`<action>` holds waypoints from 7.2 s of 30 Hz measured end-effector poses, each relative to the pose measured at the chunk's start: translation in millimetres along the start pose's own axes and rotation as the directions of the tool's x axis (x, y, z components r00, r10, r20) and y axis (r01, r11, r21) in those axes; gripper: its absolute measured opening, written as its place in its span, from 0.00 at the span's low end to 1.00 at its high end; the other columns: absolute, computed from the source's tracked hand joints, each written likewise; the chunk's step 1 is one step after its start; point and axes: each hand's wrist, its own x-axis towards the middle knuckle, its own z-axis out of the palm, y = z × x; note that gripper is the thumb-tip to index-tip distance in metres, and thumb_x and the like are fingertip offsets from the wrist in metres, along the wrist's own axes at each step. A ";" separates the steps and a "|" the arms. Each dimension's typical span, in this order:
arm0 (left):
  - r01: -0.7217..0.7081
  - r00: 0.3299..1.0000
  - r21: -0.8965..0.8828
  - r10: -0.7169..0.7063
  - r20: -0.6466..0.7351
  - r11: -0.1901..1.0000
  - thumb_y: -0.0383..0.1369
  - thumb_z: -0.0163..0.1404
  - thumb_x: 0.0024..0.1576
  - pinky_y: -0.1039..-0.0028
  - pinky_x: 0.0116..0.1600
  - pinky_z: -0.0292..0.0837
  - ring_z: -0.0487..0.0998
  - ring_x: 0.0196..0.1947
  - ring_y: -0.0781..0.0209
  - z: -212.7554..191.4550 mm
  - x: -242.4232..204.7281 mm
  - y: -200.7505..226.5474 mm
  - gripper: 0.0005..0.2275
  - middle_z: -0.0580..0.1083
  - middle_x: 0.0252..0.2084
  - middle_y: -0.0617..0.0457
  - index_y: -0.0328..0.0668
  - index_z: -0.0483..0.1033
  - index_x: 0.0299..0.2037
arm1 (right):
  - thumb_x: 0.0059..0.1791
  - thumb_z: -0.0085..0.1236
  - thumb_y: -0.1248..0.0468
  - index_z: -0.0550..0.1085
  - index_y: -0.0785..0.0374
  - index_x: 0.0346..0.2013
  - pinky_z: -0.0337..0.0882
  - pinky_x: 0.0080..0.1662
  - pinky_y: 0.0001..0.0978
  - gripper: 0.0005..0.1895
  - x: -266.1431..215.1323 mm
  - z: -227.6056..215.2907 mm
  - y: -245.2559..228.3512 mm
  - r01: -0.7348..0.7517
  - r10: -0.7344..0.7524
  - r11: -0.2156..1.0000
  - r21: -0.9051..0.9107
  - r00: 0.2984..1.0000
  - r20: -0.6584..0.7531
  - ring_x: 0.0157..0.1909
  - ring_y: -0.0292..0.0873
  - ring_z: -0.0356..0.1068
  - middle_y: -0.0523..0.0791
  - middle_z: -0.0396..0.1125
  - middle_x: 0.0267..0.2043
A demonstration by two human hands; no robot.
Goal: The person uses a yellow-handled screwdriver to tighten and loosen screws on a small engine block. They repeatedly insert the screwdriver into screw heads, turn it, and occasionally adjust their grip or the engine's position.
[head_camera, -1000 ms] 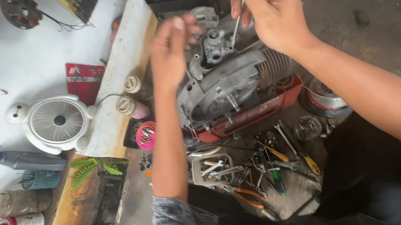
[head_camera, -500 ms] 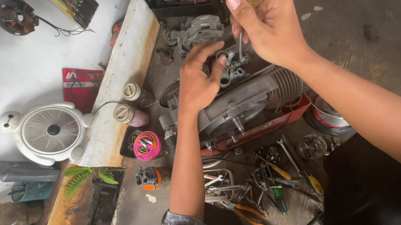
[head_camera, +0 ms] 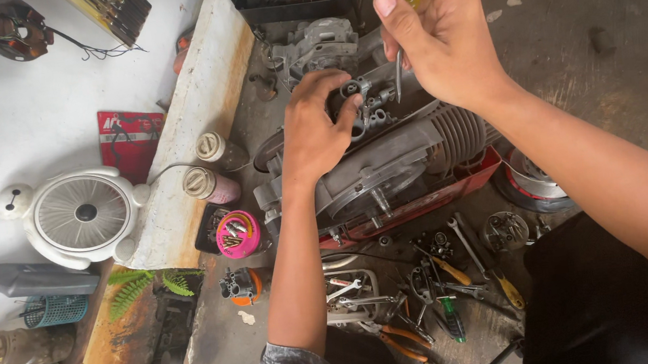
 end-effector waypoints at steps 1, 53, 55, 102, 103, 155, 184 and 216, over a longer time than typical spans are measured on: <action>-0.004 1.000 -0.004 0.004 -0.002 1.000 0.29 0.50 0.52 0.66 0.53 0.67 0.73 0.46 0.52 -0.6 0.1 0.2 0.10 0.71 0.45 0.49 0.36 0.72 0.42 | 0.55 0.40 0.57 0.62 0.66 0.44 0.62 0.25 0.21 0.14 -1.9 -0.3 0.8 -0.016 0.017 1.000 0.017 1.000 -0.011 0.24 0.35 0.63 0.44 0.59 0.28; 0.268 0.918 -0.611 -0.390 -0.073 0.745 0.34 0.44 0.60 0.63 0.52 0.69 0.73 0.44 0.60 50.3 -160.3 107.1 0.13 0.75 0.42 0.41 0.41 0.71 0.52 | 0.47 0.53 0.71 0.73 0.72 0.32 0.63 0.26 0.19 0.04 -165.3 -26.6 -20.5 -0.412 0.313 0.874 0.259 0.883 0.349 0.24 0.29 0.62 0.45 0.63 0.19; 0.271 0.915 -0.628 -0.398 -0.067 0.730 0.33 0.44 0.60 0.63 0.52 0.70 0.73 0.44 0.60 57.6 -167.6 100.0 0.13 0.75 0.41 0.42 0.40 0.70 0.53 | 0.47 0.53 0.70 0.73 0.70 0.30 0.62 0.26 0.17 0.04 -168.7 -28.0 -19.4 -0.426 0.329 0.870 0.247 0.876 0.352 0.22 0.29 0.61 0.43 0.61 0.18; 0.519 0.758 -0.805 -0.591 0.278 0.288 0.30 0.52 0.51 0.71 0.47 0.78 0.71 0.41 0.65 119.9 -204.8 74.7 0.18 0.70 0.44 0.50 0.33 0.68 0.51 | 0.47 0.56 0.60 0.72 0.60 0.30 0.57 0.29 0.27 0.07 -195.3 -57.4 -8.9 -0.560 0.713 0.695 -0.450 0.615 0.336 0.24 0.34 0.58 0.40 0.62 0.22; 0.528 0.753 -0.798 -0.594 0.282 0.290 0.31 0.52 0.51 0.71 0.48 0.77 0.71 0.42 0.65 120.2 -204.2 75.1 0.17 0.70 0.46 0.50 0.34 0.68 0.51 | 0.47 0.56 0.60 0.72 0.59 0.30 0.56 0.29 0.27 0.06 -195.4 -57.7 -8.9 -0.568 0.727 0.680 -0.464 0.603 0.327 0.23 0.35 0.57 0.40 0.61 0.21; 0.807 0.563 -0.459 -0.716 0.413 0.371 0.35 0.55 0.46 0.79 0.46 0.73 0.76 0.38 0.66 195.1 -206.8 8.5 0.15 0.76 0.37 0.52 0.37 0.74 0.42 | 0.49 0.54 0.64 0.73 0.61 0.38 0.63 0.40 0.22 0.05 -188.5 -73.8 -17.2 -0.537 0.643 0.758 -0.371 0.711 0.284 0.38 0.32 0.66 0.40 0.68 0.34; 0.860 0.511 -0.121 -0.844 0.166 0.496 0.32 0.52 0.51 0.58 0.42 0.76 0.77 0.35 0.53 426.2 -297.9 -206.5 0.06 0.77 0.33 0.53 0.50 0.79 0.37 | 0.46 0.53 0.69 0.73 0.70 0.40 0.71 0.43 0.25 0.09 -170.0 -87.1 0.7 -0.510 0.617 0.764 -0.395 0.757 0.216 0.42 0.39 0.69 0.49 0.70 0.42; 0.747 0.592 0.199 -0.771 0.235 0.634 0.25 0.46 0.48 0.66 0.37 0.73 0.78 0.32 0.49 386.4 -291.1 -187.5 0.15 0.77 0.31 0.51 0.48 0.76 0.44 | 0.48 0.48 0.65 0.70 0.66 0.40 0.74 0.36 0.26 0.09 -161.8 -64.5 -0.8 -0.481 0.584 0.802 -0.354 0.756 0.295 0.36 0.40 0.74 0.46 0.70 0.41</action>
